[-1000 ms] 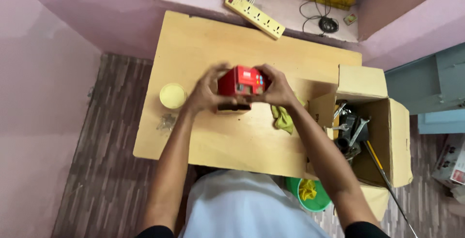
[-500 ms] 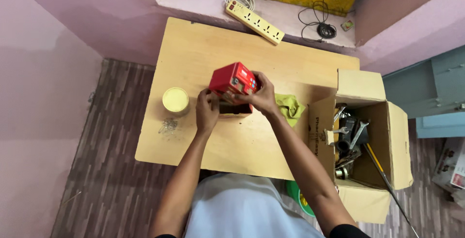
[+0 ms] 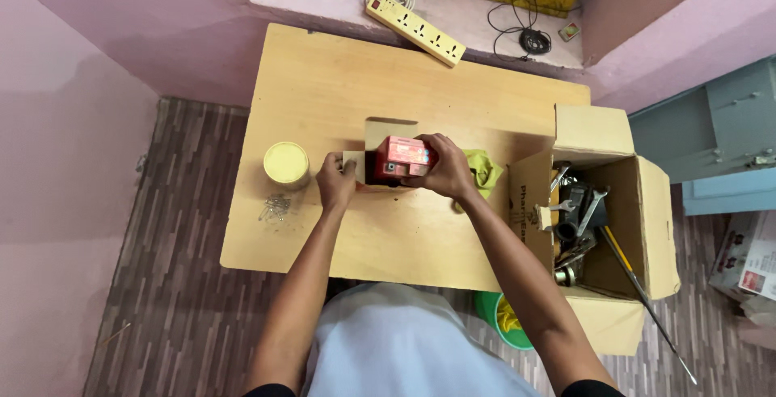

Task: The person wipes the exterior of two red cardboard boxes and a small yellow jar with a yellow cloth. After cleaning, the person places the boxes into a larger open cardboard box containing various tools and hardware.

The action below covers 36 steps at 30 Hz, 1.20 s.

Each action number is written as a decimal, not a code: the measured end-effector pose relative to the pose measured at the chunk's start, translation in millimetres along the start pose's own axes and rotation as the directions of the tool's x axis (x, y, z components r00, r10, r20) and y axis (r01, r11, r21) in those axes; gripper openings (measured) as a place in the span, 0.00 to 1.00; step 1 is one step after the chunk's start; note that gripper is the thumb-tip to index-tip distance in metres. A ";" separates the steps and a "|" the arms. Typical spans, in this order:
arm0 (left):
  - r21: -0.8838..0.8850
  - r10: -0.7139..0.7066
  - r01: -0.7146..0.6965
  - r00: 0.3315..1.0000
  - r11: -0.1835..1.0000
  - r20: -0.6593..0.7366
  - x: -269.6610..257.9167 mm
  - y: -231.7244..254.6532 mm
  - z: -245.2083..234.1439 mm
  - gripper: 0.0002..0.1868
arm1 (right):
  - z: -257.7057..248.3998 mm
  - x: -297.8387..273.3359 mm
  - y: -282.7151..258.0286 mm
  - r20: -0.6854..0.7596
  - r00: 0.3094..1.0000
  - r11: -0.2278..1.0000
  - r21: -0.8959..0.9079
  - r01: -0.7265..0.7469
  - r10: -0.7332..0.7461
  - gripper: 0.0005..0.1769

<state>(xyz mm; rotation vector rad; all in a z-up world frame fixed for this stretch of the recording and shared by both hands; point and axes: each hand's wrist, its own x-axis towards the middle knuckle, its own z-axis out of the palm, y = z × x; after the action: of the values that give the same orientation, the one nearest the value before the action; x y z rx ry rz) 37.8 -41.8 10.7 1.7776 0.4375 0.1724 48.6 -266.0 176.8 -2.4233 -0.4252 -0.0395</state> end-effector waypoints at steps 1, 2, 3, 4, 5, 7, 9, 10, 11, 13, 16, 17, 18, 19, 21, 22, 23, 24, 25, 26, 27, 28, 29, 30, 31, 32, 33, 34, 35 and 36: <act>0.039 -0.002 0.003 1.000 0.999 -0.015 0.8 -2.9 0.7 0.14 | 0.5 0.0 -0.5 0.000 1.000 1.000 -0.012 0.022 -0.022 0.42; 0.076 -0.004 0.006 1.000 0.997 -0.028 2.5 -4.9 3.1 0.14 | 0.2 1.3 -0.1 0.000 0.999 0.999 -0.028 0.043 -0.043 0.43; 0.113 -0.005 0.010 0.999 0.994 -0.042 3.0 -6.9 4.8 0.15 | 0.2 1.1 0.2 0.001 0.998 0.997 -0.043 0.063 -0.063 0.43; 0.106 -0.007 0.011 0.999 0.994 -0.035 3.0 -8.9 4.3 0.15 | 1.5 0.6 -0.3 0.008 0.997 0.996 -0.045 0.080 -0.079 0.43; 0.100 -0.009 0.011 1.000 0.995 -0.027 2.4 -10.3 3.3 0.15 | 2.9 -0.2 -1.4 0.016 0.995 0.994 -0.046 0.096 -0.095 0.43; 0.081 -0.028 0.028 1.000 0.996 -0.010 7.3 -8.9 -0.8 0.14 | 5.2 4.1 -5.3 0.031 0.993 0.992 -0.058 0.115 -0.113 0.43; 0.061 -0.082 0.080 0.996 0.995 0.023 5.2 -9.8 -4.2 0.14 | 9.2 1.0 -9.6 0.062 0.993 0.991 -0.080 0.103 -0.098 0.41; 0.072 -0.099 0.097 0.995 0.993 0.016 5.2 -10.4 -4.0 0.14 | 11.0 1.0 -11.0 0.063 0.993 0.991 -0.082 0.106 -0.101 0.42; 0.083 -0.116 0.115 0.993 0.990 0.009 5.5 -11.3 -2.5 0.14 | 13.1 1.1 -11.8 0.064 0.992 0.990 -0.083 0.110 -0.105 0.43; 0.105 -0.114 0.114 0.993 0.988 -0.005 4.0 -15.7 0.1 0.14 | 18.0 1.2 -11.3 0.065 0.993 0.992 -0.077 0.104 -0.099 0.44; 0.125 -0.079 0.081 0.997 0.989 -0.019 6.3 -20.6 2.5 0.14 | 28.9 5.2 -5.7 0.057 0.995 0.994 -0.067 0.089 -0.085 0.43; 0.120 -0.091 0.091 0.996 0.989 -0.013 6.7 -21.4 1.9 0.14 | 33.4 3.3 -3.0 0.057 0.995 0.994 -0.072 0.086 -0.082 0.42; 0.113 -0.101 0.101 0.995 0.988 -0.011 8.1 -21.0 1.8 0.14 | 37.8 3.7 0.5 0.057 0.995 0.993 -0.079 0.088 -0.084 0.41; 0.110 -0.098 0.098 0.995 0.989 -0.007 8.7 -20.2 1.4 0.14 | 42.0 4.8 4.7 0.068 0.993 0.989 -0.107 0.103 -0.096 0.41; 0.106 -0.097 0.096 0.995 0.990 0.004 4.7 -18.7 -0.1 0.14 | 49.6 3.8 14.3 0.095 0.989 0.979 -0.159 0.129 -0.115 0.41; 0.104 -0.133 0.130 0.991 0.986 0.028 3.5 -15.8 -1.6 0.15 | 52.7 1.8 18.2 0.089 0.989 0.979 -0.155 0.129 -0.116 0.42; 0.102 -0.170 0.164 0.984 0.981 0.052 1.3 -11.6 -3.2 0.17 | 55.2 -1.9 21.6 0.083 0.990 0.980 -0.151 0.129 -0.117 0.43; 0.101 -0.207 0.198 0.975 0.975 0.079 -2.7 -6.5 -5.1 0.19 | 58.0 -5.4 24.4 0.078 0.990 0.981 -0.147 0.126 -0.116 0.45; 0.061 -0.014 0.009 0.997 0.998 0.079 -7.8 0.4 -7.7 0.22 | 60.9 -6.4 26.9 0.072 0.990 0.980 -0.145 0.133 -0.124 0.45; 0.021 0.177 -0.179 0.981 0.984 0.079 -15.2 10.0 -10.4 0.26 | 62.6 -8.8 29.1 0.064 0.990 0.980 -0.144 0.135 -0.127 0.45; -0.018 0.362 -0.362 0.929 0.932 0.073 -20.8 23.0 -12.9 0.30 | 63.6 -10.2 31.5 0.057 0.990 0.980 -0.142 0.137 -0.130 0.46; 0.090 0.468 -0.488 0.866 0.868 0.178 -26.0 36.9 -18.7 0.36 | 64.6 -11.5 34.1 0.066 0.991 0.983 -0.134 0.127 -0.119 0.45; 0.179 0.549 -0.609 0.783 0.773 0.294 -29.7 51.0 -27.5 0.41 | 65.6 -10.8 36.6 0.075 0.991 0.985 -0.125 0.116 -0.107 0.44; 0.246 0.604 -0.722 0.682 0.647 0.412 -30.7 65.8 -32.6 0.46 | 66.3 -9.6 38.3 0.081 0.992 0.987 -0.117 0.109 -0.100 0.44; 0.276 0.567 -0.729 0.669 0.626 0.481 -32.6 78.8 -31.9 0.49 | 67.2 -11.2 39.2 0.073 0.991 0.986 -0.114 0.123 -0.116 0.44; 0.306 0.525 -0.738 0.654 0.602 0.544 -33.0 87.6 -30.7 0.52 | 68.8 -11.0 39.3 0.066 0.989 0.984 -0.110 0.142 -0.135 0.45; 0.334 0.479 -0.747 0.638 0.575 0.603 -33.2 91.3 -30.3 0.54 | 69.9 -11.3 39.1 0.058 0.986 0.981 -0.106 0.160 -0.155 0.45; 0.368 0.465 -0.748 0.642 0.552 0.610 -30.7 91.7 -28.5 0.51 | 70.0 -11.1 38.9 0.060 0.985 0.980 -0.108 0.167 -0.162 0.46; 0.402 0.451 -0.749 0.647 0.527 0.616 -26.8 89.3 -25.3 0.47 | 70.6 -11.3 38.1 0.062 0.984 0.979 -0.109 0.175 -0.169 0.46; 0.432 0.435 -0.749 0.650 0.502 0.623 -24.5 84.4 -21.7 0.44 | 70.1 -12.8 38.4 0.065 0.983 0.978 -0.112 0.179 -0.172 0.47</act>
<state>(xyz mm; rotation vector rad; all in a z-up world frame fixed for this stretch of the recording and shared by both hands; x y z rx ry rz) 24.7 -47.8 100.0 2.5578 -0.6045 0.1051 42.8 -253.7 97.0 -2.4995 -0.6787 -0.0770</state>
